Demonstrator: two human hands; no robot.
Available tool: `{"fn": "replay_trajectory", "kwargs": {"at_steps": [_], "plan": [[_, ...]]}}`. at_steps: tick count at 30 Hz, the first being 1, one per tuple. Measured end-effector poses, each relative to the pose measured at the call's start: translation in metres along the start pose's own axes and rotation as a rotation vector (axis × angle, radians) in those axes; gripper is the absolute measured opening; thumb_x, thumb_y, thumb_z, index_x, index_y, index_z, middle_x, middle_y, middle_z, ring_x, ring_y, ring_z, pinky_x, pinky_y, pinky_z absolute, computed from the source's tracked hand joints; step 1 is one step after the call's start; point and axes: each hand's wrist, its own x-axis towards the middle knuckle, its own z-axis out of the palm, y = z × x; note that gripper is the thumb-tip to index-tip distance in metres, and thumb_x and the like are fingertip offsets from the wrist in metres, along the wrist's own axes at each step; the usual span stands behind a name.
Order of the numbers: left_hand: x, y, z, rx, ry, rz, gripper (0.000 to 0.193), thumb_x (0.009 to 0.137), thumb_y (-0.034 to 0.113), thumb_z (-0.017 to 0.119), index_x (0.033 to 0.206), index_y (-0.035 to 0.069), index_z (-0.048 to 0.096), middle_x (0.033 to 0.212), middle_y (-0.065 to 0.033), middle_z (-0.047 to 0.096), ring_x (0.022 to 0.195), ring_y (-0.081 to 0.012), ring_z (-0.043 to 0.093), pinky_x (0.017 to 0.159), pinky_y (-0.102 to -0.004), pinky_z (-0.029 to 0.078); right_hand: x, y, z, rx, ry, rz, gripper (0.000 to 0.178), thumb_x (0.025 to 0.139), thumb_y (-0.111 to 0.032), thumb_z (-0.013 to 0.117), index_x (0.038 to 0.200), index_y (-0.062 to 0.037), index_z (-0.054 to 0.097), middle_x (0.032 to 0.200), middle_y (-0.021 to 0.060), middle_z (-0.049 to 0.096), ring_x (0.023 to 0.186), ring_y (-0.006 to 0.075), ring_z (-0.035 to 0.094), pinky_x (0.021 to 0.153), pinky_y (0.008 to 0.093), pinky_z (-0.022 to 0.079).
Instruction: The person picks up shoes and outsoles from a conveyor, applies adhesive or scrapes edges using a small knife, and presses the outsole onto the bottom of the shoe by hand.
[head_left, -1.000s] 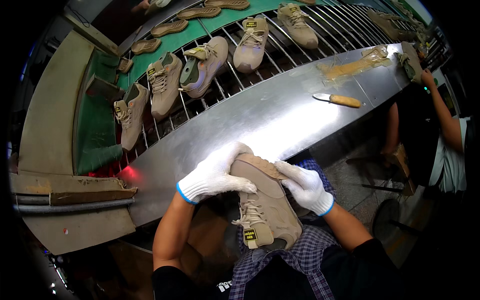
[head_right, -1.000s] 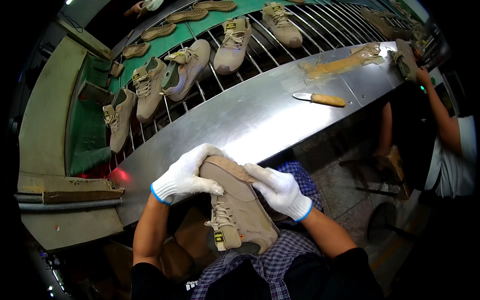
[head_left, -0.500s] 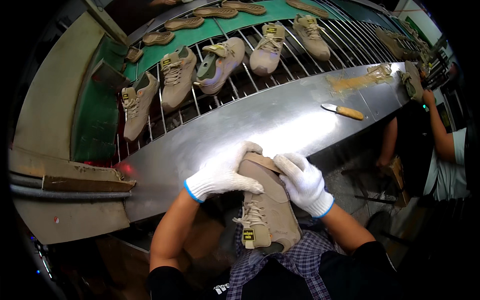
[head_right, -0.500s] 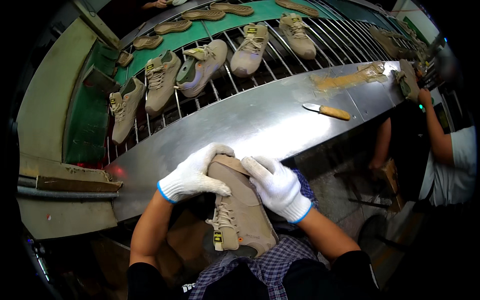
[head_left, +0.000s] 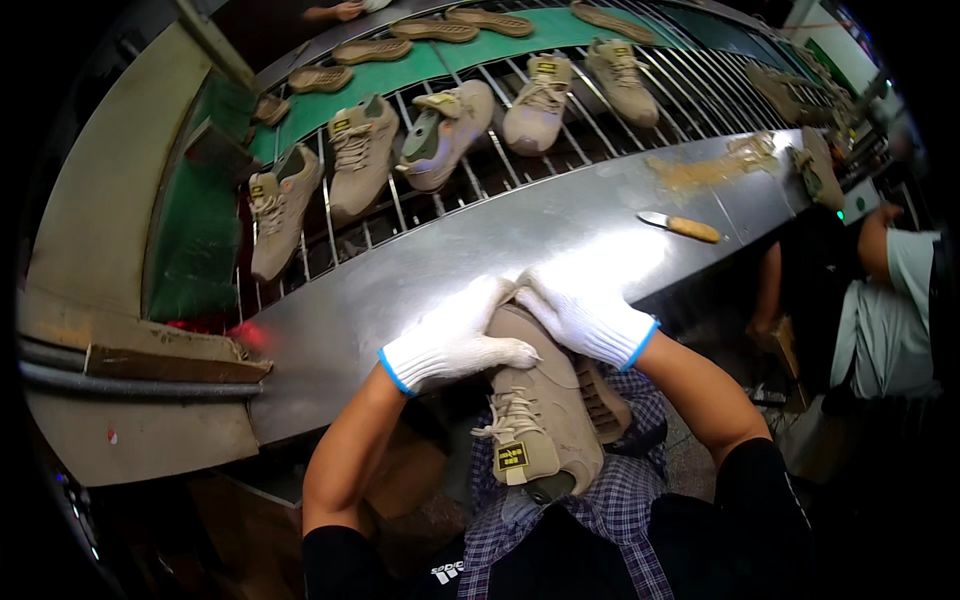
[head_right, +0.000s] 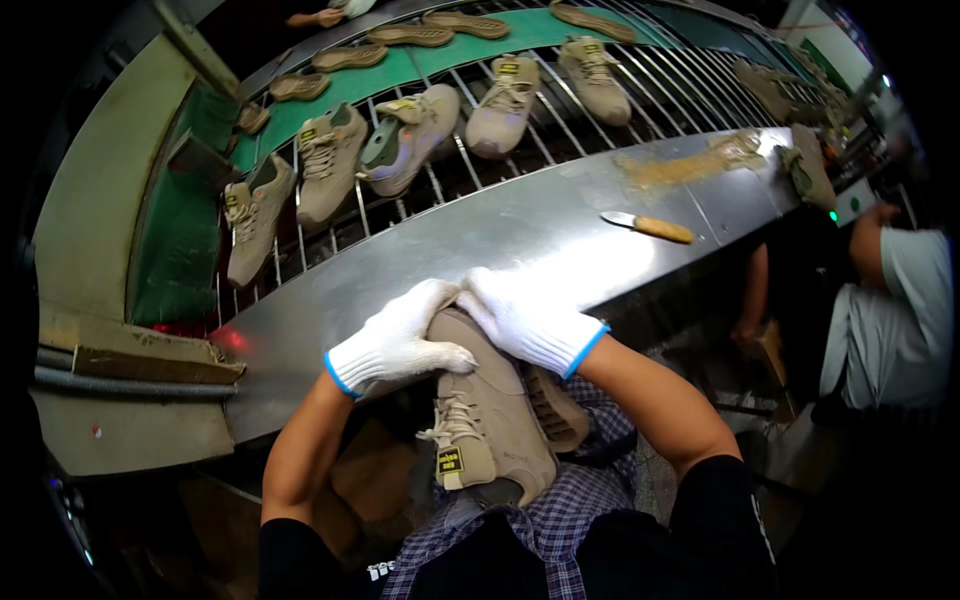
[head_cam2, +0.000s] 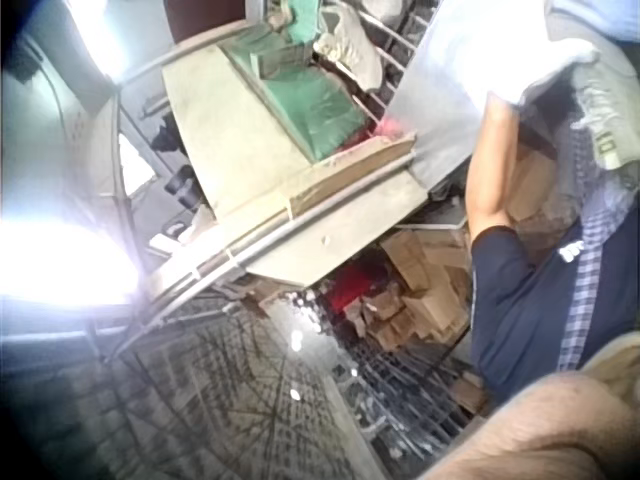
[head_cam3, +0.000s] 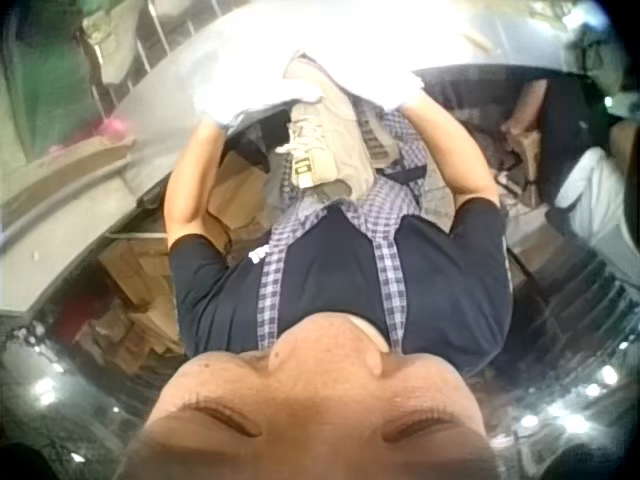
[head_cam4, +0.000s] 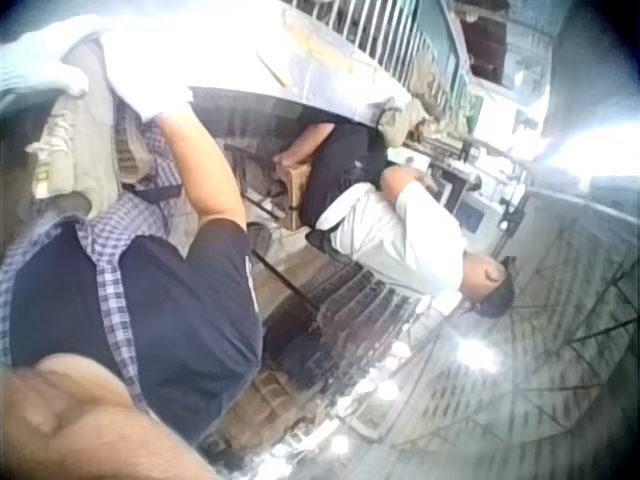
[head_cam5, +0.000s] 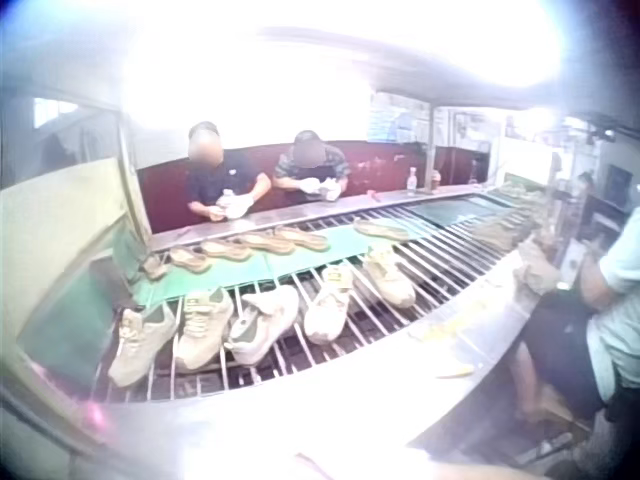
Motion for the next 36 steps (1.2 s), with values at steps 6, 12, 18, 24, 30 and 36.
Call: {"fn": "replay_trajectory", "kwargs": {"at_steps": [6,12,18,24,30,36], "plan": [[-0.011,-0.011,0.01,0.097,0.089,0.107,0.076,0.079,0.04,0.093,0.137,0.002,0.062,0.131,-0.0183,0.065,0.122,-0.0355,0.066,0.105,-0.0418,0.053,-0.05,-0.011,-0.032,0.195,-0.029,0.023,0.042,0.109,-0.031,0.06,0.14,-0.0024,0.06,0.112,0.023,0.076,0.1,0.04,0.076,0.088,0.0475,0.063],[-0.007,0.003,0.007,0.277,0.201,0.396,0.046,0.093,0.033,0.081,0.127,0.004,0.069,0.127,-0.0194,0.068,0.118,-0.0384,0.069,0.101,-0.0439,0.056,-0.085,0.006,-0.025,0.507,-0.317,0.159,0.087,0.099,-0.037,0.077,0.165,0.0002,0.034,0.147,0.0308,0.061,0.125,0.0389,0.071,0.102,0.0451,0.061],[0.013,0.02,0.027,0.4,0.244,0.242,0.025,0.095,0.033,0.076,0.102,0.009,0.08,0.095,-0.0119,0.076,0.093,-0.0345,0.073,0.083,-0.044,0.058,-0.084,-0.006,-0.021,0.202,-0.189,0.048,0.076,0.093,-0.016,0.072,0.159,0.0021,0.041,0.121,0.0282,0.07,0.1,0.042,0.075,0.086,0.0464,0.065],[0.009,0.015,0.03,0.367,0.341,0.271,0.016,0.093,0.024,0.078,0.098,0.01,0.08,0.092,-0.0112,0.076,0.086,-0.0346,0.072,0.079,-0.0404,0.059,-0.079,-0.021,-0.016,0.101,-0.157,-0.039,0.07,0.086,-0.009,0.068,0.151,0.0042,0.044,0.1,0.023,0.07,0.083,0.039,0.073,0.071,0.0469,0.062],[-0.001,-0.027,0.072,-0.786,0.835,-0.098,0.03,0.106,0.024,0.068,0.122,-0.002,0.072,0.111,-0.0085,0.073,0.101,-0.0162,0.067,0.096,-0.0318,0.054,-0.08,-0.017,-0.032,0.097,-0.247,-0.141,0.068,0.097,-0.025,0.068,0.158,-0.0071,0.044,0.127,0.0244,0.067,0.098,0.0419,0.075,0.082,0.0478,0.063],[-0.006,-0.021,0.068,-0.902,0.661,-0.095,0.035,0.103,0.021,0.07,0.13,-0.002,0.069,0.123,-0.0092,0.071,0.113,-0.0161,0.064,0.104,-0.0304,0.05,-0.091,-0.02,-0.022,0.067,-0.177,-0.118,0.087,0.098,-0.057,0.072,0.166,-0.0129,0.039,0.14,0.0235,0.063,0.113,0.0407,0.074,0.092,0.0462,0.062]]}}
